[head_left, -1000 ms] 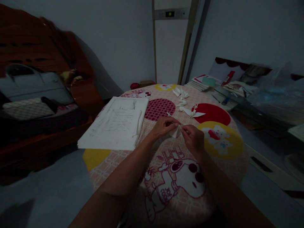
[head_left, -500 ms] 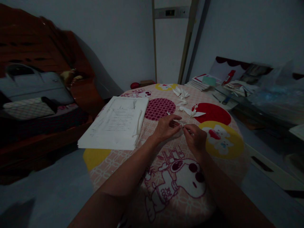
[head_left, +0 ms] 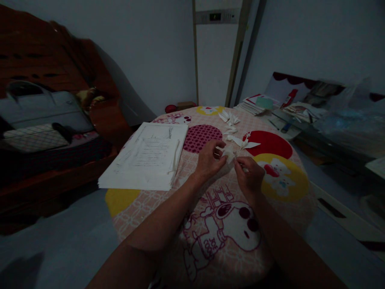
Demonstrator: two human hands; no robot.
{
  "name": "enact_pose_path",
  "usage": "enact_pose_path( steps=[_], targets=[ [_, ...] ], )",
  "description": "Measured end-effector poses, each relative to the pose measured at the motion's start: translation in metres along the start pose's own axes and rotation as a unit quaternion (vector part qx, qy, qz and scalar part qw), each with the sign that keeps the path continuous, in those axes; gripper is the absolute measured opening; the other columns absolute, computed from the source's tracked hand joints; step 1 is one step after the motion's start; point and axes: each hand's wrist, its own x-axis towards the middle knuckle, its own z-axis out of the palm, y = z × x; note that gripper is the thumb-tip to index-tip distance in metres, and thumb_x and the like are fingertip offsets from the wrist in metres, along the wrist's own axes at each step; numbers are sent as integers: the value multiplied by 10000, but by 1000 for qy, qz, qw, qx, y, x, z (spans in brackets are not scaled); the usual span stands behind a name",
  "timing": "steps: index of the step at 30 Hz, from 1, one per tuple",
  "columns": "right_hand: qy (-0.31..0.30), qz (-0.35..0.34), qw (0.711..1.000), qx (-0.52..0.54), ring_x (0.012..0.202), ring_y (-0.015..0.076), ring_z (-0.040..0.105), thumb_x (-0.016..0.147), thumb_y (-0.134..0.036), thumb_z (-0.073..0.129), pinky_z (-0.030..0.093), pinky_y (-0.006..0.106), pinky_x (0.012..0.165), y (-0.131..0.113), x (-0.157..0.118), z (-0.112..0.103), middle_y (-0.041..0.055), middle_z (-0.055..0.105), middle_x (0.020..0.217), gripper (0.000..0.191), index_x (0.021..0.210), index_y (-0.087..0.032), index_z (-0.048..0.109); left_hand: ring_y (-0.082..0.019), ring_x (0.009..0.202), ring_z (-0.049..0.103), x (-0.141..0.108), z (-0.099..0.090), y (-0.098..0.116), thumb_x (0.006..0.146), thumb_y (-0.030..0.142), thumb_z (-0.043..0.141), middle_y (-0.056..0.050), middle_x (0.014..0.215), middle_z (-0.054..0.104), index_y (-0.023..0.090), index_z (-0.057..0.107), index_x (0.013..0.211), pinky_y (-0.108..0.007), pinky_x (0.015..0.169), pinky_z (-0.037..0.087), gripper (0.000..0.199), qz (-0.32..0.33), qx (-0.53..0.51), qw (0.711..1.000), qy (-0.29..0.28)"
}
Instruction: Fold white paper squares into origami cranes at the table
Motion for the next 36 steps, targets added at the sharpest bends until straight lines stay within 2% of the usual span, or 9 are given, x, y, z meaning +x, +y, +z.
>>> enact_pose_path(
  steps=[6,10,16,23,26,29,31,33,36],
  targets=[
    [19,26,999,25,655,151,639,818,-208,593,514,281,631,0,1,0,14,704,761,83,770,-213,660,-81,638,531,3,-2,-8,703,197,709,12,805,614,161,610,1018,-171,576,446,332,-62,-58,996,-1],
    [23,96,995,32,624,150,626,785,-238,611,510,276,632,0,0,1,0,699,730,69,774,-211,674,-83,625,512,5,-4,-14,718,230,700,23,761,597,146,651,1074,-179,572,413,369,-77,-75,994,-8],
    [32,168,982,78,578,150,621,743,-246,639,499,263,596,1,-1,1,-17,690,673,80,790,-201,686,-118,649,549,4,-6,-12,809,310,612,-6,731,640,127,698,890,-210,595,407,218,-60,-6,997,-56],
    [44,220,967,124,601,165,652,696,-235,672,507,269,600,1,-1,5,-10,704,680,124,811,-198,703,-119,551,502,1,-2,-13,852,334,574,9,572,567,128,645,671,-213,523,325,283,-74,125,986,-80],
    [39,251,953,165,615,165,653,672,-208,685,509,272,612,1,-1,6,-13,711,695,166,835,-198,715,-125,561,533,0,-3,-11,892,298,536,4,574,583,137,653,667,-212,535,358,301,-52,141,986,-69],
    [-1,282,929,240,684,170,660,655,-205,707,513,280,659,0,-1,8,-9,728,764,177,832,-205,714,-148,696,639,2,-8,-9,897,194,514,-29,744,703,155,726,853,-225,653,463,220,3,154,985,-77],
    [-47,303,905,296,732,174,657,647,-202,718,514,291,710,-3,0,9,-8,734,804,203,850,-207,720,-170,845,685,3,-12,-8,876,132,523,-55,928,749,173,726,1022,-255,767,513,253,36,165,982,-82],
    [-90,338,863,365,796,188,656,656,-206,707,519,312,763,-8,1,9,4,742,856,223,877,-205,729,-187,981,688,1,-15,-9,851,84,527,-75,1077,740,178,694,1135,-294,864,532,343,67,177,979,-81],
    [-118,392,778,477,913,228,654,688,-252,672,537,351,805,-16,2,10,38,749,954,196,868,-208,735,-195,1085,667,-7,-20,-14,820,35,522,-94,1182,707,174,661,1200,-343,948,537,429,118,192,971,-79]
  ],
)
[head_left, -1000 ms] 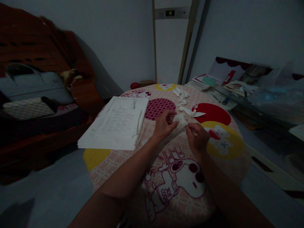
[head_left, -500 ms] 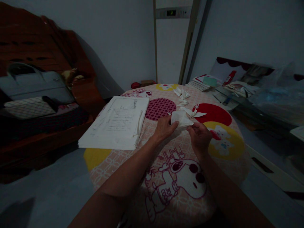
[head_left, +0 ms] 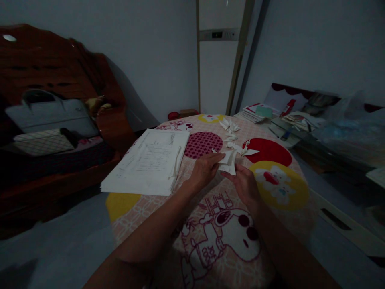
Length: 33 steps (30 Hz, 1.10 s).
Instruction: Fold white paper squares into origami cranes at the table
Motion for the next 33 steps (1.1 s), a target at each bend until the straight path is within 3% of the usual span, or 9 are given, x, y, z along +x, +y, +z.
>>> enact_pose_path(
  steps=[5,10,15,19,21,25,33],
  targets=[
    [-36,41,996,75,891,243,678,817,-451,611,561,365,740,4,-1,5,64,743,918,295,956,-208,703,-211,1140,647,-24,-5,-10,761,-11,530,-117,1241,672,181,653,1211,-392,965,553,505,46,33,998,5],
    [-109,45,993,14,922,243,675,766,-345,676,568,350,744,5,-4,2,79,727,1035,360,1088,-187,681,-210,1145,643,-37,-9,-13,771,-14,533,-119,1272,653,197,658,1185,-382,927,574,481,38,21,998,43],
    [-119,46,992,-4,940,232,681,709,-319,751,581,346,745,5,-7,3,70,706,1117,756,1409,-242,474,-221,1147,636,-39,-6,-9,748,-20,548,-117,1292,640,187,665,1165,-396,939,566,480,1,22,998,52],
    [-126,9,992,6,1130,270,633,555,-211,860,573,386,869,4,-9,8,96,631,1300,1113,1513,-262,297,-220,1148,632,-40,-6,-8,703,-42,536,-103,1293,639,193,665,1163,-400,959,557,533,-15,16,998,59],
    [-137,-6,991,5,1174,278,613,553,-212,863,565,403,896,3,-10,10,109,578,1376,1113,1511,-265,298,-215,1146,631,-41,-7,-7,690,-50,527,-103,1286,642,187,663,1162,-393,962,555,545,-18,9,998,61],
    [-131,-8,991,-4,1157,258,623,611,-243,824,562,394,902,2,-10,10,89,534,1433,935,1445,-290,407,-221,1157,620,-41,-8,-3,715,-23,545,-109,1299,630,189,658,1169,-399,967,547,514,-24,-1,998,60],
    [-124,-15,992,-25,1140,256,629,664,-236,700,566,389,875,1,-7,6,47,628,1314,703,1342,-286,520,-248,1218,575,-41,-7,4,769,33,554,-119,1359,586,200,667,1146,-434,989,521,427,36,0,997,64]
  ],
)
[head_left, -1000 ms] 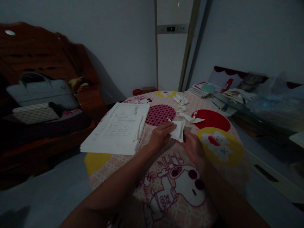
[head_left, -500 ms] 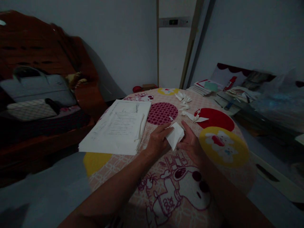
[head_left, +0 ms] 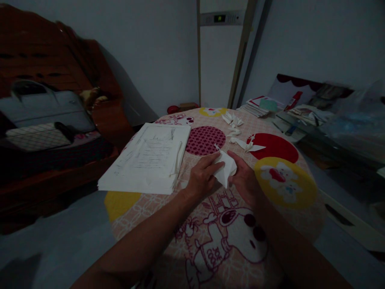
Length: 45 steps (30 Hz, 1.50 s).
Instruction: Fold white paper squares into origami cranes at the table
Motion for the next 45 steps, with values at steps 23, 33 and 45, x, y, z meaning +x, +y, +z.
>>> enact_pose_path(
  steps=[23,33,45],
  targets=[
    [68,-48,988,-129,675,156,662,679,-111,595,525,269,565,0,1,-7,13,756,943,498,1143,-249,711,-193,1156,622,7,-5,5,838,154,636,-66,1303,631,219,688,1051,-399,981,528,229,-79,-96,991,58],
    [74,-126,982,-122,1083,216,649,699,-93,635,530,369,909,5,2,-8,17,716,1145,361,960,-296,780,-257,1279,532,11,-5,5,805,233,702,-133,1382,546,210,591,1166,-457,1061,452,378,-146,-254,956,20],
    [96,-224,936,-254,932,160,680,668,-23,580,548,278,762,0,-2,-8,1,743,1008,448,954,-302,780,-191,1052,621,11,-5,9,808,191,697,-80,1104,645,196,661,962,-329,881,533,158,-163,-313,932,87]
  ],
)
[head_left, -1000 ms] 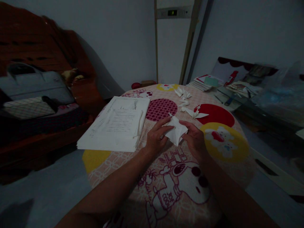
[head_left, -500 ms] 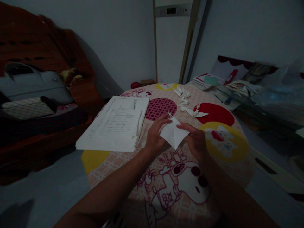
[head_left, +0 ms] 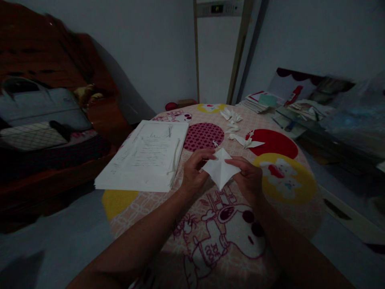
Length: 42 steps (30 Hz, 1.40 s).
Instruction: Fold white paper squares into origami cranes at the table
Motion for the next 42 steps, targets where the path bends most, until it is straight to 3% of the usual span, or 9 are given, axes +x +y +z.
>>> enact_pose_path(
  steps=[7,17,21,28,32,36,42],
  targets=[
    [-4,-6,1000,-28,928,163,681,660,-11,587,549,287,799,-1,0,-1,9,741,997,433,942,-282,773,-205,1029,636,0,-5,-4,764,137,710,-77,1105,675,202,703,941,-365,911,524,188,9,104,994,-17],
    [-7,32,997,-76,904,165,698,694,-75,598,549,285,819,4,-3,0,-7,749,989,384,991,-271,743,-165,871,655,-2,-1,-2,741,64,609,-38,937,705,191,705,874,-290,775,542,208,-22,130,991,10],
    [18,39,993,-112,863,186,715,720,-136,616,562,296,796,3,-7,4,5,758,958,307,981,-254,724,-171,848,666,-5,6,-3,731,120,680,-46,941,701,177,667,976,-285,758,547,252,-38,139,989,24],
    [34,0,983,-183,953,201,708,695,-97,566,550,318,855,1,-7,9,24,753,1053,457,1106,-253,688,-161,833,652,-4,13,-2,758,151,682,-36,916,694,177,658,933,-278,764,530,178,12,193,980,43],
    [44,-11,986,-159,840,174,708,709,-108,560,557,286,769,-2,-6,9,5,758,924,343,984,-247,709,-160,854,646,-3,12,-1,765,134,673,-27,925,693,188,672,916,-288,787,520,159,54,180,982,25],
    [40,-23,991,-127,824,166,690,678,-107,551,548,283,751,-4,-4,8,-4,742,863,273,853,-243,710,-170,892,645,-3,11,-3,773,99,630,-36,967,692,197,693,918,-311,811,518,186,56,170,984,0],
    [52,70,996,-32,778,157,702,637,-119,603,563,268,705,3,-2,7,-9,732,839,219,796,-233,699,-175,878,644,-1,7,-7,724,35,591,-35,930,701,190,696,864,-308,811,517,234,18,146,989,7]
  ],
)
